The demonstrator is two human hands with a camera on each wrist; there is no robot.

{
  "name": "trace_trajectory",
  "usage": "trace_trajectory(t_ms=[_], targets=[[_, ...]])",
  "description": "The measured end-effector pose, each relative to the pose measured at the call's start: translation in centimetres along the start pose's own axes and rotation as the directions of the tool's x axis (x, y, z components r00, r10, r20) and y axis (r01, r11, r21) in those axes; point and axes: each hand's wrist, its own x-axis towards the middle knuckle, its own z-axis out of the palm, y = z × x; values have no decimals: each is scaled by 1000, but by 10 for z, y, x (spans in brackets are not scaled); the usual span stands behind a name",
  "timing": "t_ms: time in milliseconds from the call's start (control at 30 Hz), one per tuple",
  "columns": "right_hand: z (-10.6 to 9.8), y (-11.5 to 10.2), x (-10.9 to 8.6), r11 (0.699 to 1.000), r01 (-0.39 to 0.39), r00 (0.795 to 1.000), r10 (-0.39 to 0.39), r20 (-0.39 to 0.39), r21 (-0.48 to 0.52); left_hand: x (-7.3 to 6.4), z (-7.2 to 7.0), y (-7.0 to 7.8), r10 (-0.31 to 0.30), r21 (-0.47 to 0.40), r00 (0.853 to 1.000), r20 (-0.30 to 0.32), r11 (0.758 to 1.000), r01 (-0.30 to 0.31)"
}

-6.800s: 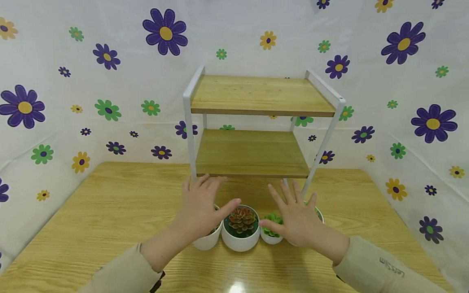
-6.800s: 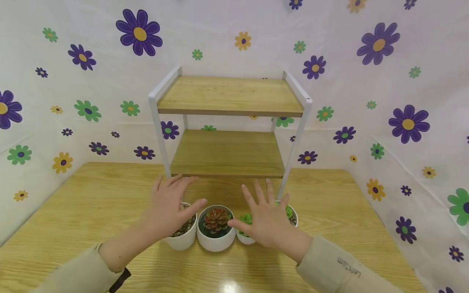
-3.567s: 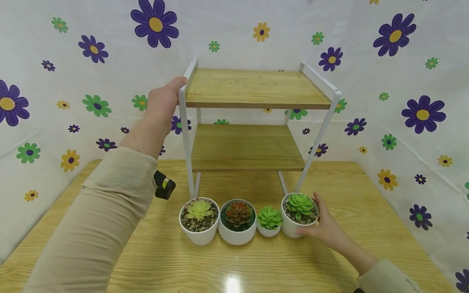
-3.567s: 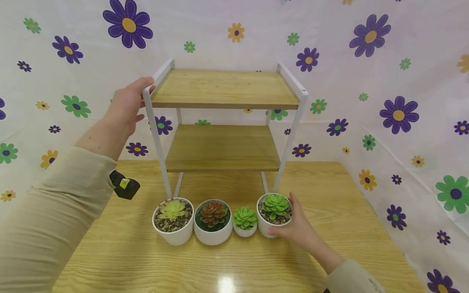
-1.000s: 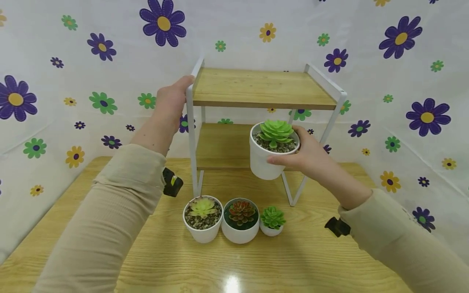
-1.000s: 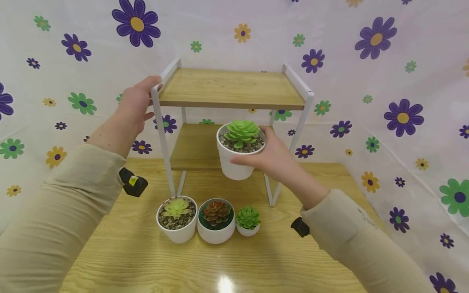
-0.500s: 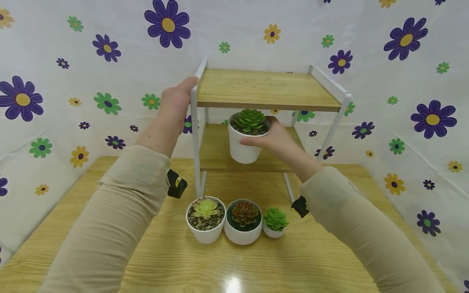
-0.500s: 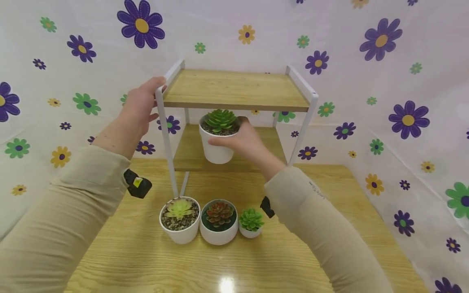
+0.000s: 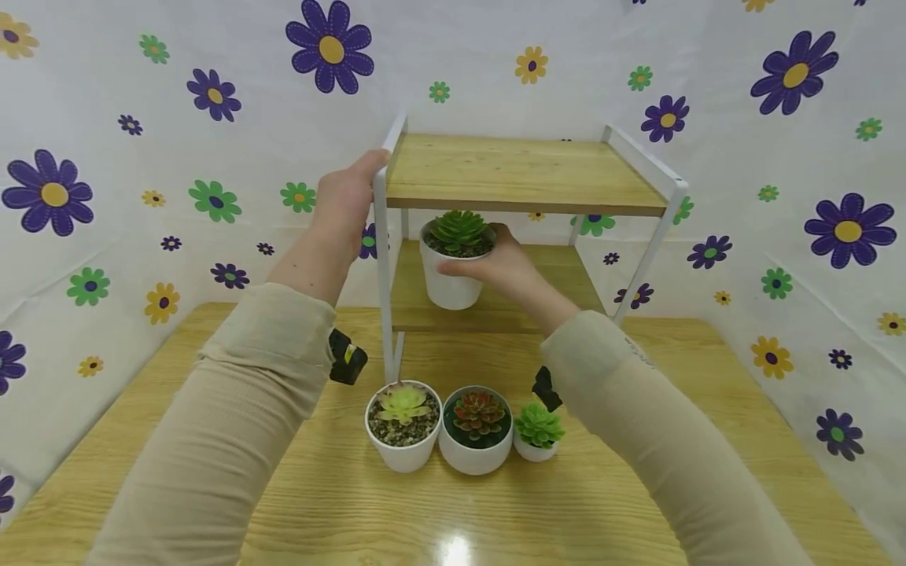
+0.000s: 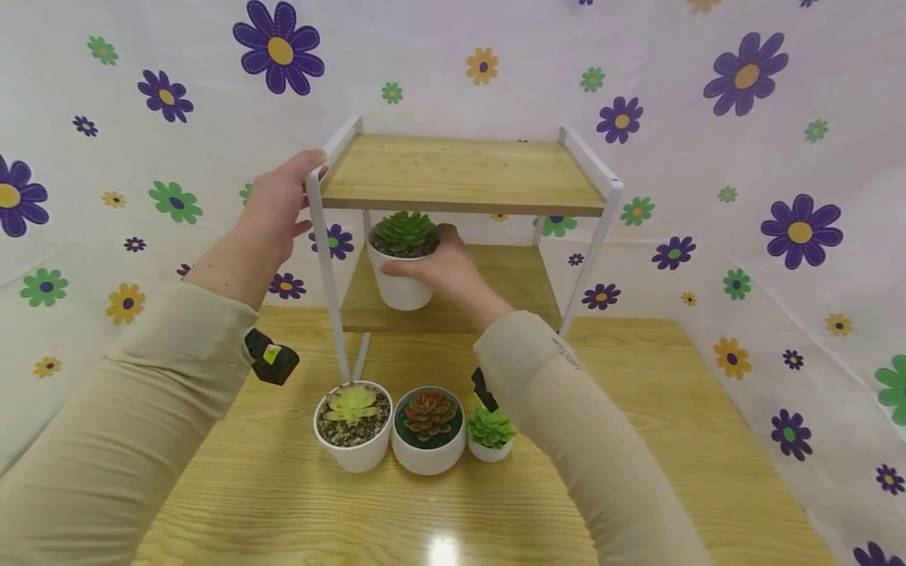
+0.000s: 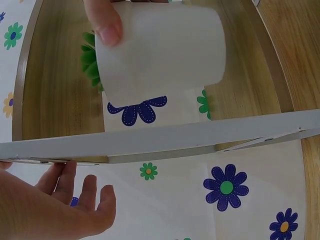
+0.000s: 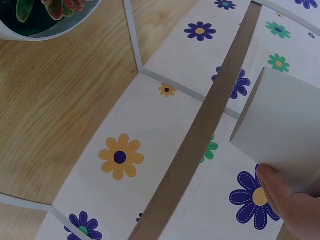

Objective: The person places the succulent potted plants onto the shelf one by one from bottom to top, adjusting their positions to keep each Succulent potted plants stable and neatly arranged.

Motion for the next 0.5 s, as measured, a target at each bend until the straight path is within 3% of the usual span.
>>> trace_trajectory(t_ms=[500], targets=[[15,8,13,999,19,1000,-19,-8,43,1,-1,-1,-2,-12,1000,-6,1000,2]])
